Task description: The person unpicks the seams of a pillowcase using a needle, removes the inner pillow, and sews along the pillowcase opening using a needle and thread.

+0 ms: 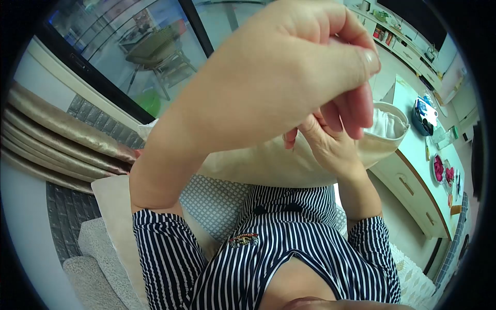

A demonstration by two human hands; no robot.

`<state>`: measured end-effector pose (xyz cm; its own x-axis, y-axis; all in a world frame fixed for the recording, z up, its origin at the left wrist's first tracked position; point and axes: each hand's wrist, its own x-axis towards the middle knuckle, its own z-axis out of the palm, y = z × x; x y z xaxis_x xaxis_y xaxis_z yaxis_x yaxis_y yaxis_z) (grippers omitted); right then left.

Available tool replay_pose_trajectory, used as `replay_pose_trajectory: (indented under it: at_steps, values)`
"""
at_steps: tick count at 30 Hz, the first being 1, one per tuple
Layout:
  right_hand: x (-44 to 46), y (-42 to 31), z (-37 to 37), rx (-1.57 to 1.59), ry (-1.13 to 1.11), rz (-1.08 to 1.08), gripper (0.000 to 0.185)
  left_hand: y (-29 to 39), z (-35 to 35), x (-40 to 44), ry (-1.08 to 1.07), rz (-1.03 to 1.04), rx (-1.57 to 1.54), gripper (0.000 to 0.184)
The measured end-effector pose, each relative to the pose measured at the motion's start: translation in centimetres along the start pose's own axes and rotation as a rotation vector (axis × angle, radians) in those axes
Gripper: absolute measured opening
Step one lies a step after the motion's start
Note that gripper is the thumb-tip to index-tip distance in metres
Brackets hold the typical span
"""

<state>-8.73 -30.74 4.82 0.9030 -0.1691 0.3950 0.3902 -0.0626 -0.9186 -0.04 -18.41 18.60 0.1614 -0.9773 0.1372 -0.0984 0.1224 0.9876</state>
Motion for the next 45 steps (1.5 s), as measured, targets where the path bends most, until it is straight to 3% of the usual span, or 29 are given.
replay_pose_trajectory:
  at_steps: [3, 5, 6, 8, 10, 11, 14, 16, 17, 20, 26, 32, 34, 35, 38, 45]
  values:
    - [0.3, 0.9, -0.7, -0.016, 0.006, -0.057, 0.030, -1.9, -0.9, -0.7, -0.066, 0.055, -0.126, 0.024]
    - [0.3, 1.4, -1.3, 0.018, -0.040, -0.075, 0.032, -4.6, -2.0, -2.9, 0.292, 0.248, 0.124, 0.020]
    - [0.1, 1.2, -1.4, -0.116, 0.046, -0.120, 0.034, -6.1, -2.7, -3.8, 0.470, 0.340, 0.251, 0.020]
    - [0.0, 1.5, -1.7, -0.251, 0.135, -0.161, 0.038, -9.5, -5.3, -6.1, 0.673, 0.188, 0.612, 0.023]
    - [0.0, 2.2, -2.3, -0.528, 0.132, -0.350, 0.040, -12.3, -7.2, -8.9, 0.596, 0.031, 0.794, 0.022]
    - [0.0, 2.2, -2.5, -0.527, 0.135, -0.343, 0.040, -13.7, -7.5, -9.7, 0.591, 0.027, 0.792, 0.022]
    - [-0.1, 2.0, -2.7, -0.688, 0.112, -0.430, 0.037, -17.2, -7.4, -11.4, 0.564, 0.139, 1.024, 0.018]
    - [-0.2, 2.0, -3.1, -0.826, 0.091, -0.457, 0.033, -18.5, -7.2, -12.0, 0.682, 0.079, 1.082, 0.018]
    - [-0.4, 2.1, -3.3, -0.826, 0.089, -0.454, 0.033, -19.0, -6.9, -11.8, 0.726, 0.156, 1.108, 0.015]
    - [-1.2, 2.4, -3.8, -0.913, 0.108, -0.444, 0.033, -19.3, -6.3, -12.0, 0.836, 0.111, 0.898, 0.012]
    - [-2.0, 2.5, -4.0, -0.955, 0.088, -0.434, 0.033, -19.1, -5.8, -11.3, 0.807, 0.072, 0.944, 0.009]
    - [-2.8, 1.6, -4.7, -0.535, 0.271, -0.134, 0.041, -17.4, -4.9, -9.9, 0.671, 0.148, 1.108, 0.017]
    - [-3.0, 1.4, -5.4, -0.054, 0.411, -0.013, 0.041, -17.6, -4.3, -9.2, 0.650, 0.174, 1.075, 0.020]
    - [-3.0, 1.5, -6.0, 0.082, 0.385, -0.053, 0.039, -17.6, -4.0, -8.9, 0.631, 0.198, 1.044, 0.023]
    - [-3.3, 1.3, -6.5, 0.220, 0.392, -0.126, 0.040, -17.4, -3.5, -7.7, 0.593, 0.239, 1.033, 0.028]
    - [-5.1, 2.1, -7.1, 0.038, 0.367, -0.224, 0.037, -17.5, -3.1, -5.7, 0.538, 0.359, 1.147, 0.027]
